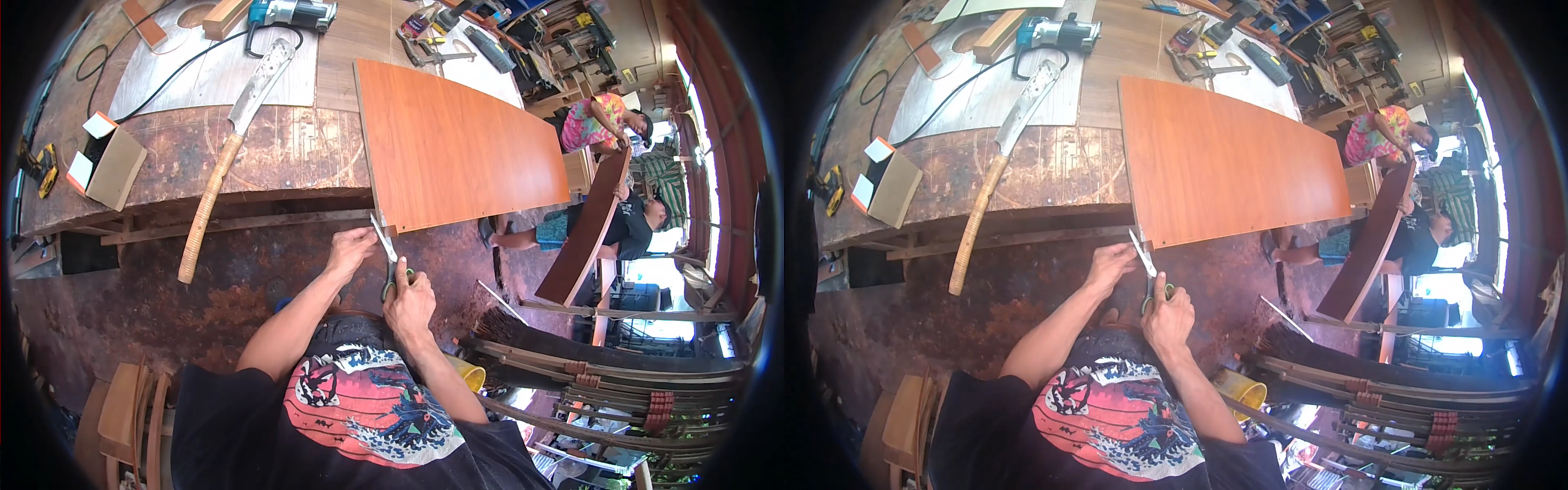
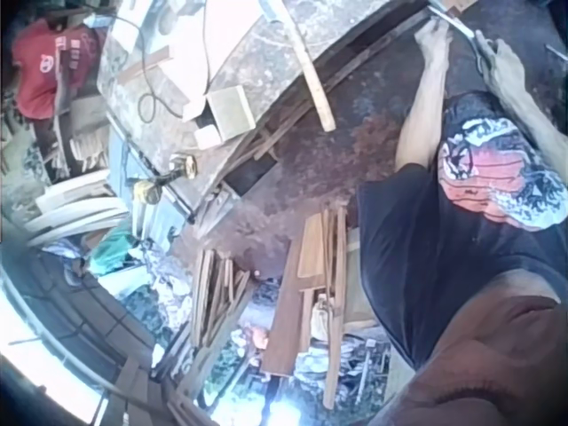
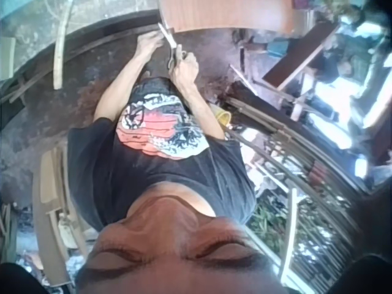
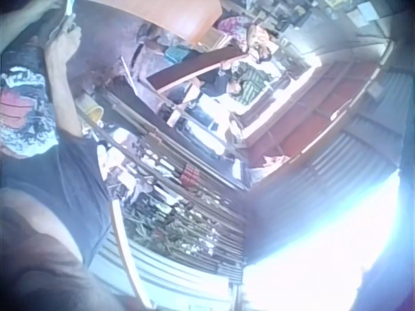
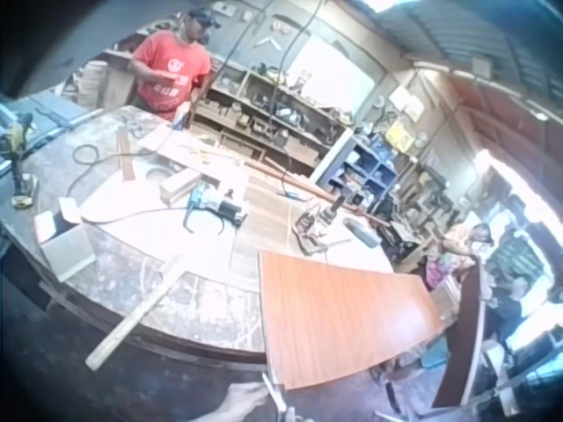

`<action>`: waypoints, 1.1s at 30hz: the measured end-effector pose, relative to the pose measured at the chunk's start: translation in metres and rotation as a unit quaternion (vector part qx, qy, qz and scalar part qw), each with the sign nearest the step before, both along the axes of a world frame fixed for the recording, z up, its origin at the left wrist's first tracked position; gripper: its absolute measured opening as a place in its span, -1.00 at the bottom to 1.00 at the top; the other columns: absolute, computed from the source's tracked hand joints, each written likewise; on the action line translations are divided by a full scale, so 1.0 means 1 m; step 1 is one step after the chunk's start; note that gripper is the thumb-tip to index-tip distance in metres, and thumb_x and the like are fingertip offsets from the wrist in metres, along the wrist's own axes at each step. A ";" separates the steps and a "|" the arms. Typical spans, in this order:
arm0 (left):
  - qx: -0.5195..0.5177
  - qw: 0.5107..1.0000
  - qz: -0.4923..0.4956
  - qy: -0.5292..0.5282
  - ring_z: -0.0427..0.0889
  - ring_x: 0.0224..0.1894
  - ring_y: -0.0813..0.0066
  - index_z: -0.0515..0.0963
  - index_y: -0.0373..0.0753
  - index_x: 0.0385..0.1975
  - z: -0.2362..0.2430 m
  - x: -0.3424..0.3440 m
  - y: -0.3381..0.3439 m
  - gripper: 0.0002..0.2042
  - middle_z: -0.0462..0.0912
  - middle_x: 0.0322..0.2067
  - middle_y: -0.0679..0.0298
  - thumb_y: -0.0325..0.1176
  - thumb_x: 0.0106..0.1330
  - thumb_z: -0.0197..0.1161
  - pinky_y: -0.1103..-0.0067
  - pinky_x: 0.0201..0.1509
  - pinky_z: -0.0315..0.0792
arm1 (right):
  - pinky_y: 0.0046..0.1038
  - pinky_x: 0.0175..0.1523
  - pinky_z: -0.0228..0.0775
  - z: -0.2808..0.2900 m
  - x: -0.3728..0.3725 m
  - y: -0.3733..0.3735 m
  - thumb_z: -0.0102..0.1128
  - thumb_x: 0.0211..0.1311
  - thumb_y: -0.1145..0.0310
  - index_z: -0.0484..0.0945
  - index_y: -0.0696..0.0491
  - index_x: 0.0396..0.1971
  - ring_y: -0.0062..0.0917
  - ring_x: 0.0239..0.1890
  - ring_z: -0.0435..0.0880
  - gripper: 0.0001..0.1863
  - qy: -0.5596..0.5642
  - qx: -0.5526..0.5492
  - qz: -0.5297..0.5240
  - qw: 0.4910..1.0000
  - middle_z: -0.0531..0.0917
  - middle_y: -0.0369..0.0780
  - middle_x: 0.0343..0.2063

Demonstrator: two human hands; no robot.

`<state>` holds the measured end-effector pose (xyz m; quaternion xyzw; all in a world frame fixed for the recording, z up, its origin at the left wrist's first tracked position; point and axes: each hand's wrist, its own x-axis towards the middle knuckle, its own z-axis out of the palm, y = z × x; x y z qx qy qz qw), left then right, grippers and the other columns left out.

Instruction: The person applies edge banding to a wooden panel by trimming a wood strip with scissors, applying adhesive from a bottle to the edge, heating it with a heat gun, and pressing the strip into place by hand.

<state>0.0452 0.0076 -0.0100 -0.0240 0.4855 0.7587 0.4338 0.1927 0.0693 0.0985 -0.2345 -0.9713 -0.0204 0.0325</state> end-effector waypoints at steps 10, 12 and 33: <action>0.019 0.999 0.018 -0.038 0.79 -0.21 0.45 0.66 -0.39 0.11 -0.002 0.006 0.002 -0.65 0.80 -0.16 0.18 -0.30 0.46 0.38 0.54 -0.10 0.62 | -0.19 -0.25 0.55 -0.003 0.009 0.010 0.27 0.18 0.42 0.59 0.06 0.28 -0.21 -0.34 0.65 -0.41 0.013 -0.005 0.007 1.000 0.57 -0.08 -0.34; 0.018 0.999 0.015 -0.033 0.79 -0.22 0.45 0.66 -0.39 0.11 0.000 0.007 0.003 -0.64 0.80 -0.16 0.18 -0.28 0.46 0.39 0.54 -0.11 0.62 | -0.18 -0.24 0.55 -0.002 0.010 0.010 0.27 0.18 0.43 0.59 0.05 0.29 -0.21 -0.35 0.65 -0.41 0.013 -0.010 -0.005 1.000 0.57 -0.09 -0.35; -0.073 0.997 0.032 0.005 0.72 -0.22 0.53 0.67 -0.37 0.10 0.021 0.012 0.002 -0.61 0.78 -0.11 0.17 -0.17 0.49 0.34 0.53 -0.08 0.63 | -0.06 0.02 0.58 0.024 -0.097 0.201 0.37 0.19 0.32 0.77 0.04 -0.08 -0.03 -0.12 0.73 -0.70 0.083 -0.069 -0.048 0.993 0.72 0.01 -0.19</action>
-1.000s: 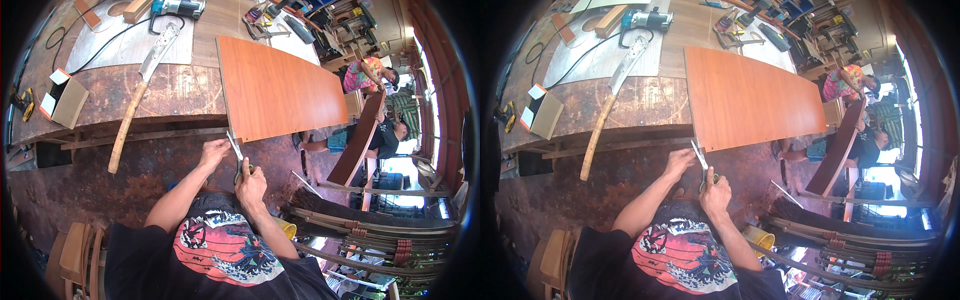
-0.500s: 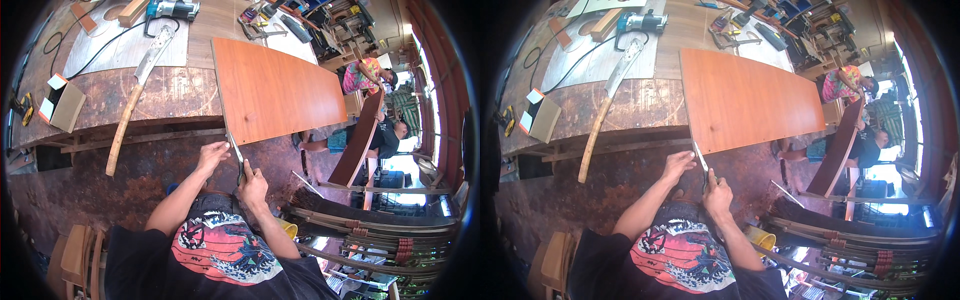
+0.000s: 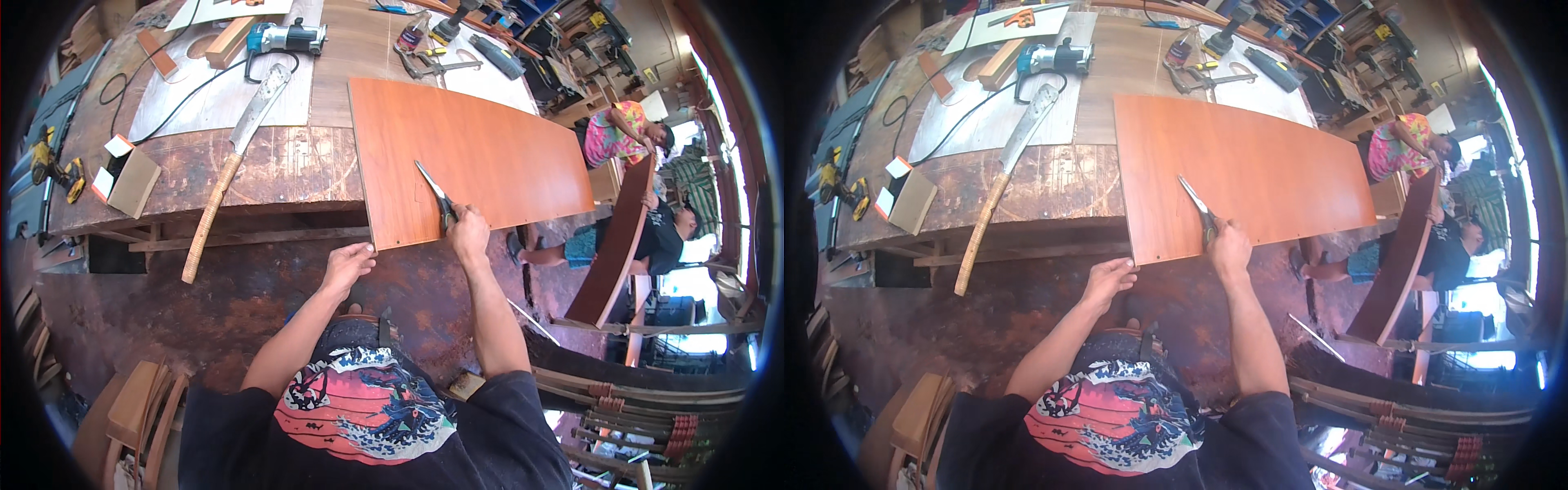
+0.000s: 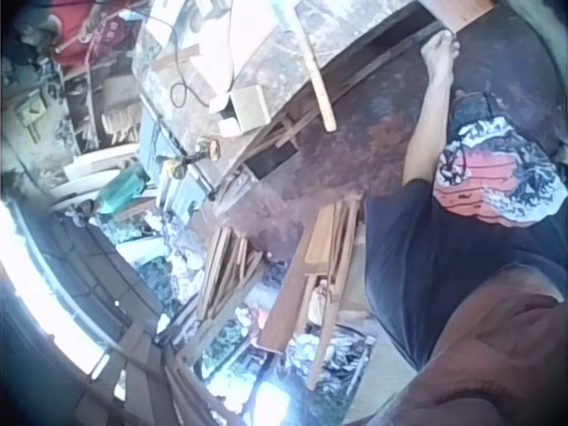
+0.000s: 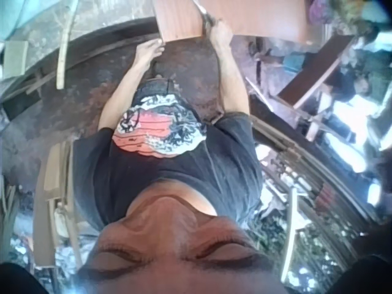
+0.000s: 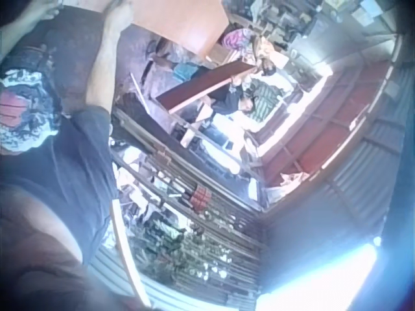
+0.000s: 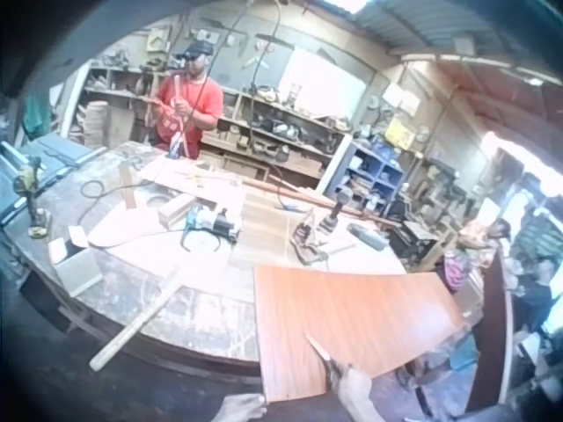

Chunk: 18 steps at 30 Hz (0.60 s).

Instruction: The person applies edge banding to a wooden panel by trimming a wood strip with scissors, applying adhesive from a bottle to the edge, heating it with a heat gun, and pressing the strip into place by hand.

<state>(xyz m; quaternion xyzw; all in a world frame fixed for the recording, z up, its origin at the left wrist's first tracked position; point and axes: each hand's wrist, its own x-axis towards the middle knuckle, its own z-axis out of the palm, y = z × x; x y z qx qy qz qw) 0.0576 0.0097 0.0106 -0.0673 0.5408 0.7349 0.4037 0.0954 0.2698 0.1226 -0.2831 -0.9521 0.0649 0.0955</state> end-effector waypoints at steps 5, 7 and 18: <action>-0.043 0.999 0.029 -0.002 0.72 -0.14 0.49 0.66 -0.36 0.11 0.012 0.003 0.006 -0.63 0.77 -0.08 0.15 -0.18 0.53 0.28 0.54 -0.05 0.63 | -0.09 0.02 0.58 -0.005 -0.020 0.041 0.35 0.20 0.34 0.78 0.03 -0.06 -0.05 -0.11 0.73 -0.70 -0.035 0.037 0.099 0.994 0.73 -0.02 -0.21; -0.039 0.997 0.063 -0.035 0.71 -0.11 0.48 0.65 -0.34 0.13 0.016 0.010 0.005 -0.64 0.77 -0.06 0.16 -0.19 0.54 0.26 0.54 -0.04 0.63 | -0.08 0.01 0.58 0.006 -0.022 0.037 0.35 0.21 0.34 0.77 0.04 -0.06 -0.05 -0.12 0.72 -0.70 -0.026 -0.009 0.103 0.994 0.72 -0.01 -0.21; -0.062 0.995 0.082 -0.005 0.74 -0.08 0.44 0.62 -0.36 0.17 0.026 0.022 0.005 -0.61 0.75 0.00 0.13 -0.20 0.53 0.28 0.52 0.00 0.65 | -0.08 -0.02 0.51 -0.017 0.004 0.064 0.34 0.24 0.32 0.67 0.17 0.08 -0.03 -0.15 0.66 -0.57 0.077 -0.104 0.188 0.974 0.63 0.04 -0.25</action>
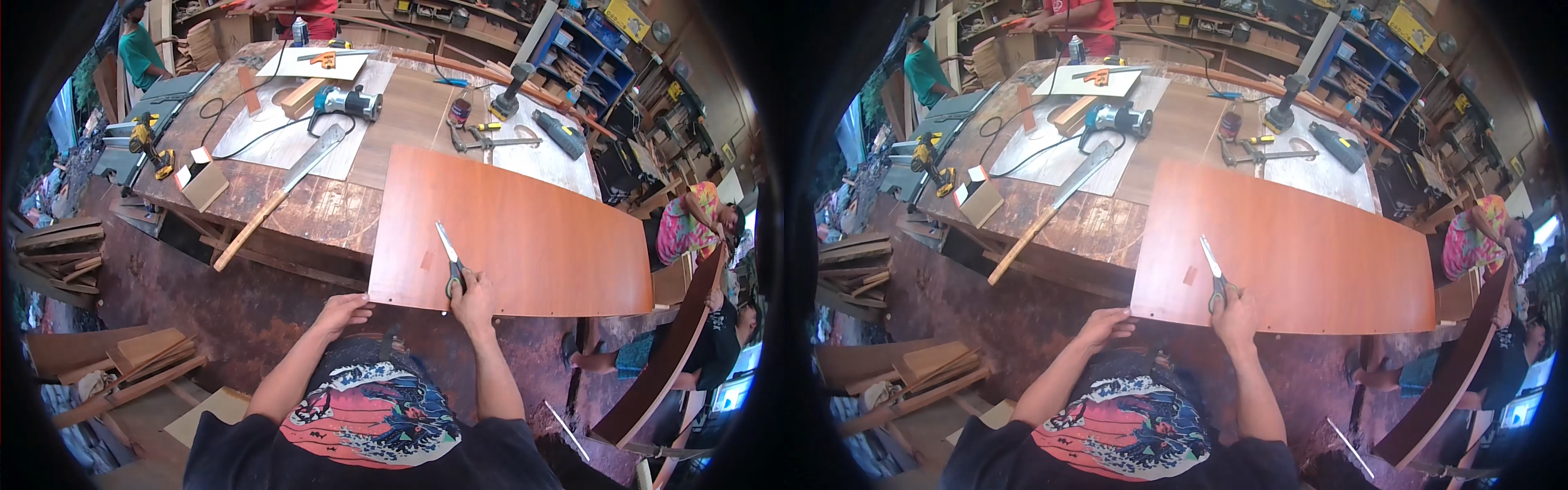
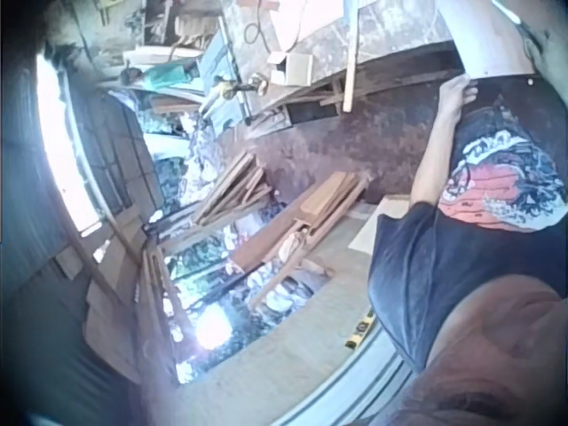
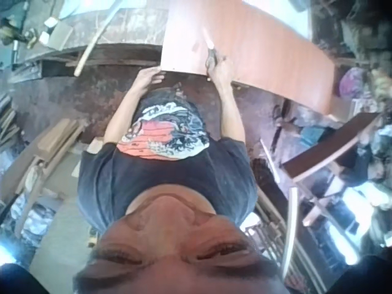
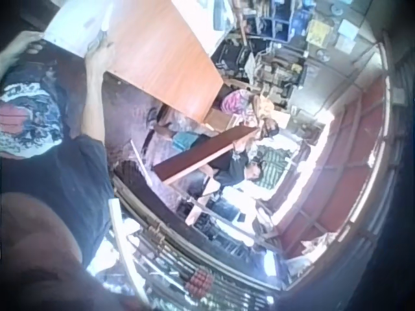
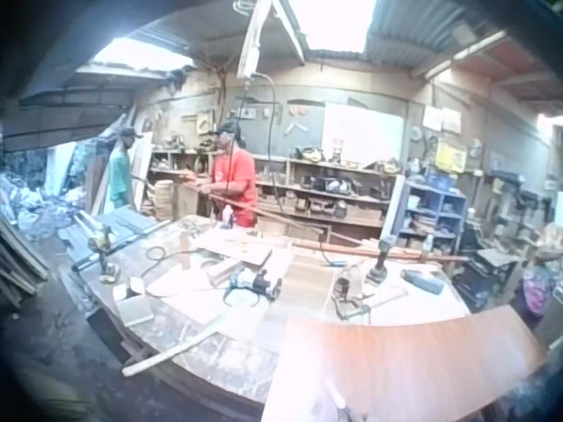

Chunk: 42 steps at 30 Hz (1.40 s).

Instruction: The person applies edge banding to a wooden panel by trimming a wood strip with scissors, applying adhesive from a bottle to the edge, heating it with a heat gun, and pressing the strip into place by hand.

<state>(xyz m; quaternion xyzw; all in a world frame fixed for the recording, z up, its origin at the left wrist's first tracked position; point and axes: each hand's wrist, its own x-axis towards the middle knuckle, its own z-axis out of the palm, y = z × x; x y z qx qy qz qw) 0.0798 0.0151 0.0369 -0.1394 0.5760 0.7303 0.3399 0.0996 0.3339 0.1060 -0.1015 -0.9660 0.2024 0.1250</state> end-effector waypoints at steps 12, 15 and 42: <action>0.076 0.985 0.131 0.087 0.72 -0.32 0.52 0.59 -0.40 0.03 0.091 0.047 0.023 -0.65 0.77 -0.23 0.20 -0.46 0.30 0.50 0.59 -0.18 0.63 | -0.43 -0.20 0.54 0.063 0.035 -0.077 0.49 0.18 0.46 0.64 0.15 0.12 -0.49 -0.29 0.67 -0.52 -0.023 -0.365 0.288 0.885 0.66 -0.15 -0.18; 0.115 0.977 0.142 0.110 0.71 -0.31 0.54 0.63 -0.42 -0.01 0.102 0.045 0.032 -0.70 0.77 -0.25 0.17 -0.45 0.32 0.49 0.63 -0.22 0.58 | -0.53 -0.25 0.52 0.054 0.026 -0.097 0.44 0.22 0.56 0.65 0.18 0.08 -0.57 -0.33 0.67 -0.60 0.018 -0.404 0.329 0.853 0.69 -0.19 -0.20; -0.110 0.896 -0.045 0.428 0.65 -0.36 0.44 0.65 -0.35 -0.24 0.113 -0.029 -0.217 -0.81 0.66 -0.40 0.17 -0.32 0.48 0.30 0.47 -0.24 0.49 | -0.54 -0.27 0.48 0.038 -0.058 -0.296 0.36 0.30 0.58 0.71 0.27 -0.14 -0.58 -0.42 0.66 -0.84 -0.302 -0.657 0.190 0.664 0.72 -0.23 -0.38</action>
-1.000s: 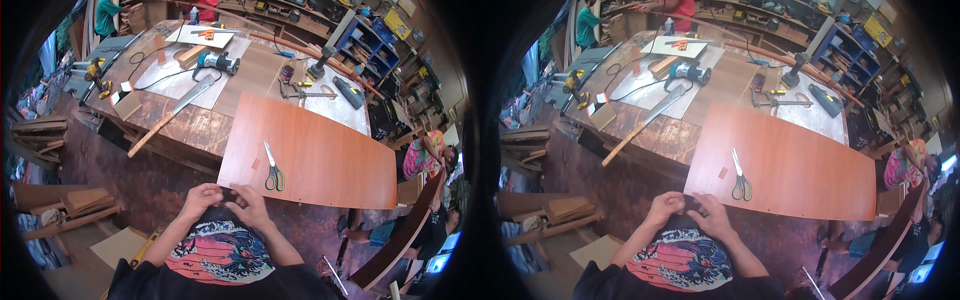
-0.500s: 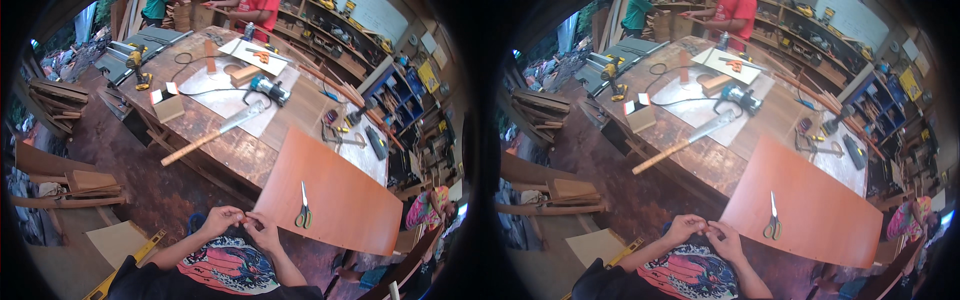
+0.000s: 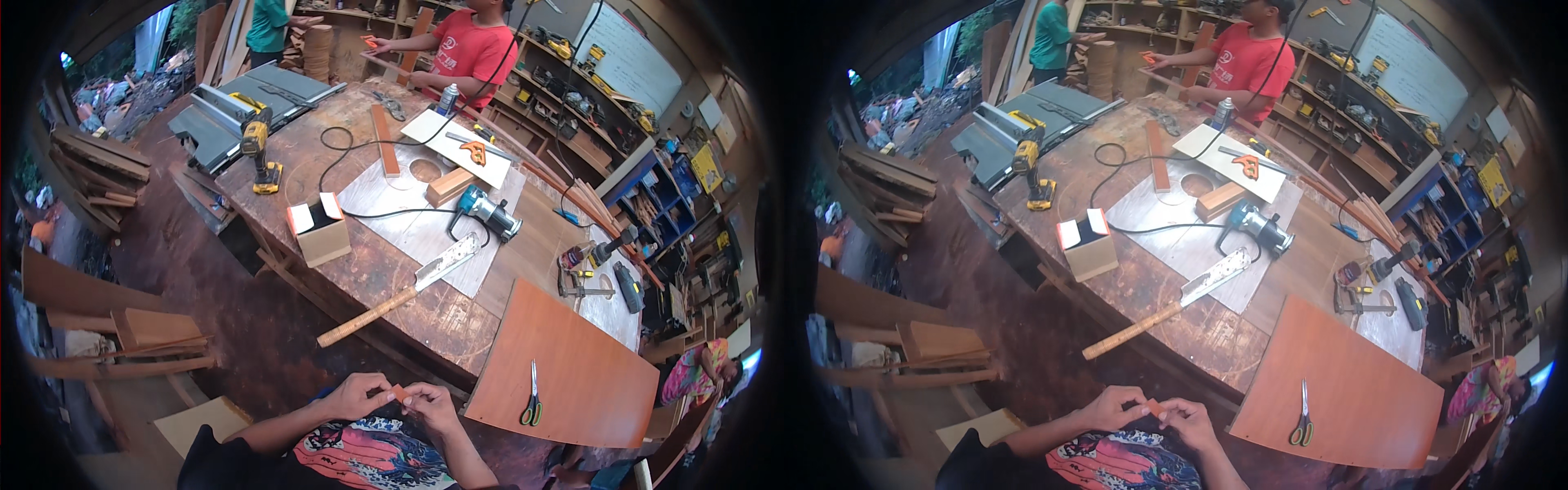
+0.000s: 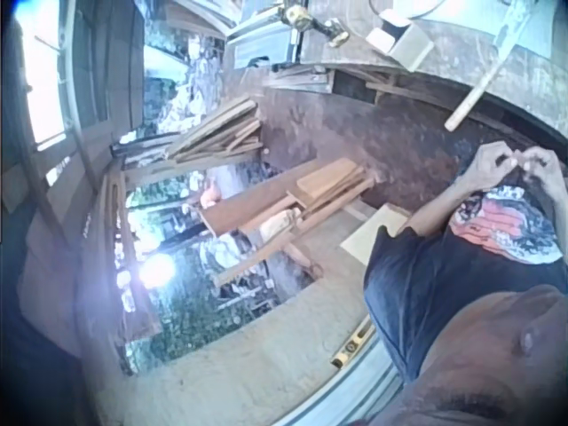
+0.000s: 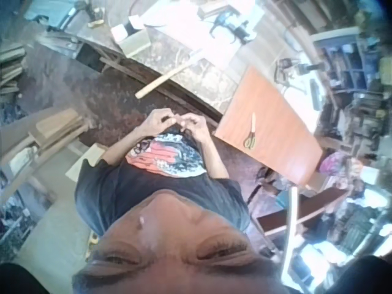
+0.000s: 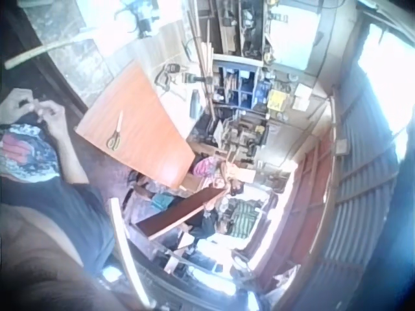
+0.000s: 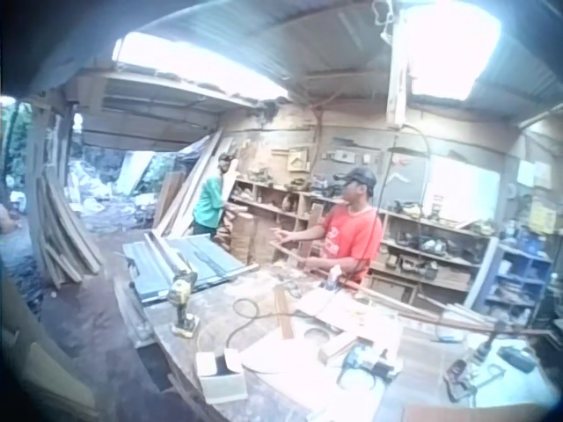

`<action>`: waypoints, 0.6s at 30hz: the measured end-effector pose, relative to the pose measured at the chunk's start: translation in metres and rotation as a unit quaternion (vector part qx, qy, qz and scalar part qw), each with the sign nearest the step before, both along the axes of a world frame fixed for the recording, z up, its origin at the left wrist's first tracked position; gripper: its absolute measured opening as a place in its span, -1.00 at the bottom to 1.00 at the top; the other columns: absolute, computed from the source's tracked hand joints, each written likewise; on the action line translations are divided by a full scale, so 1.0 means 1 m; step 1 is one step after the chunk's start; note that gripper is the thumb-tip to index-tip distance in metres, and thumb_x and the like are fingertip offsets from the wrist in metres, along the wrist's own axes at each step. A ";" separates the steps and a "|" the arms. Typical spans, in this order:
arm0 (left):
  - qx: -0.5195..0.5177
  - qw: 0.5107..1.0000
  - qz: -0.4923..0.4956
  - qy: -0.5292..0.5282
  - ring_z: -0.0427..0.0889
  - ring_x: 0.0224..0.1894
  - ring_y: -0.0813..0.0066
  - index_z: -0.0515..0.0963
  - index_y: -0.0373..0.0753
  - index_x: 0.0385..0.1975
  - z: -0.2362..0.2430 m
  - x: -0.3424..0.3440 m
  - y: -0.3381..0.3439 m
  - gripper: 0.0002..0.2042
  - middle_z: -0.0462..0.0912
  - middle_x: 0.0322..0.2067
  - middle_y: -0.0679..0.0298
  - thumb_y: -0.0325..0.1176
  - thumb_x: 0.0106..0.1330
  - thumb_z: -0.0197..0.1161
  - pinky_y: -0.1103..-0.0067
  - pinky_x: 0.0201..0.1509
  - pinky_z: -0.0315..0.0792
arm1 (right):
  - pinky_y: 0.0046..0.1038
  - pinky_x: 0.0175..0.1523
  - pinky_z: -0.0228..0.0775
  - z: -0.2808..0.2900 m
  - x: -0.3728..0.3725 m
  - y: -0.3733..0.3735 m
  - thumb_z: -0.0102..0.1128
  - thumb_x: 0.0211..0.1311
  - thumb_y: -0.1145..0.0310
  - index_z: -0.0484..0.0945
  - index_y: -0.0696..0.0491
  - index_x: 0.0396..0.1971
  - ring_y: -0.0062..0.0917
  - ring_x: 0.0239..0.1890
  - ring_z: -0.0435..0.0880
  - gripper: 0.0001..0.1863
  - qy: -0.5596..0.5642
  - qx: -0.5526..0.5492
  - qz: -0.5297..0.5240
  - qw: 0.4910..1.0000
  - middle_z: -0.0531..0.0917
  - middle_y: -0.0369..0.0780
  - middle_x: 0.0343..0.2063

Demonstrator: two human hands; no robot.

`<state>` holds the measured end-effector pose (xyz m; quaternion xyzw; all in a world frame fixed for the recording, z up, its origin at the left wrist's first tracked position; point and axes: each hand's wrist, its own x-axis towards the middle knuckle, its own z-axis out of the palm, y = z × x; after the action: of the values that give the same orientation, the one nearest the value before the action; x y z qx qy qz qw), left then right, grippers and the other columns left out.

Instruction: The person applies edge banding to a wooden panel by trimming a wood strip with scissors, applying adhesive from a bottle to the edge, heating it with a heat gun, and pressing the strip into place by hand.

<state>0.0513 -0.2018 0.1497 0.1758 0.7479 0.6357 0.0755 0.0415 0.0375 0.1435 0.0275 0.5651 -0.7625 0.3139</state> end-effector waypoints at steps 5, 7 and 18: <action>-0.069 0.996 0.002 0.048 0.68 -0.38 0.26 0.64 -0.33 -0.28 0.018 0.001 -0.022 -0.86 0.64 -0.40 0.15 -0.38 0.42 0.35 0.41 -0.27 0.53 | -0.46 -0.18 0.54 -0.016 -0.008 -0.021 0.32 0.28 0.62 0.70 0.29 -0.14 -0.48 -0.36 0.69 -0.83 0.004 -0.048 0.000 0.999 0.71 -0.15 -0.33; -0.099 0.992 -0.003 0.076 0.69 -0.37 0.20 0.64 -0.33 -0.28 0.017 0.002 -0.033 -0.87 0.64 -0.39 0.14 -0.39 0.40 0.35 0.40 -0.26 0.54 | -0.44 -0.20 0.55 -0.017 -0.011 -0.025 0.33 0.28 0.61 0.69 0.28 -0.16 -0.47 -0.39 0.67 -0.84 0.016 -0.008 0.000 1.000 0.69 -0.17 -0.38; -0.056 0.998 0.011 0.026 0.75 -0.33 0.36 0.70 -0.35 -0.03 0.031 -0.019 -0.022 -0.76 0.77 -0.27 0.08 -0.43 0.34 0.41 0.47 -0.22 0.58 | -0.52 -0.14 0.42 0.025 -0.041 -0.027 0.30 0.40 0.41 0.72 0.15 -0.12 -0.70 -0.26 0.56 -0.83 0.244 0.106 0.090 0.960 0.66 -0.29 -0.29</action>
<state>0.0325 -0.2242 0.1809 0.1796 0.7859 0.5888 0.0591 0.0009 0.0105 0.1688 -0.1778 0.7020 -0.6504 0.2292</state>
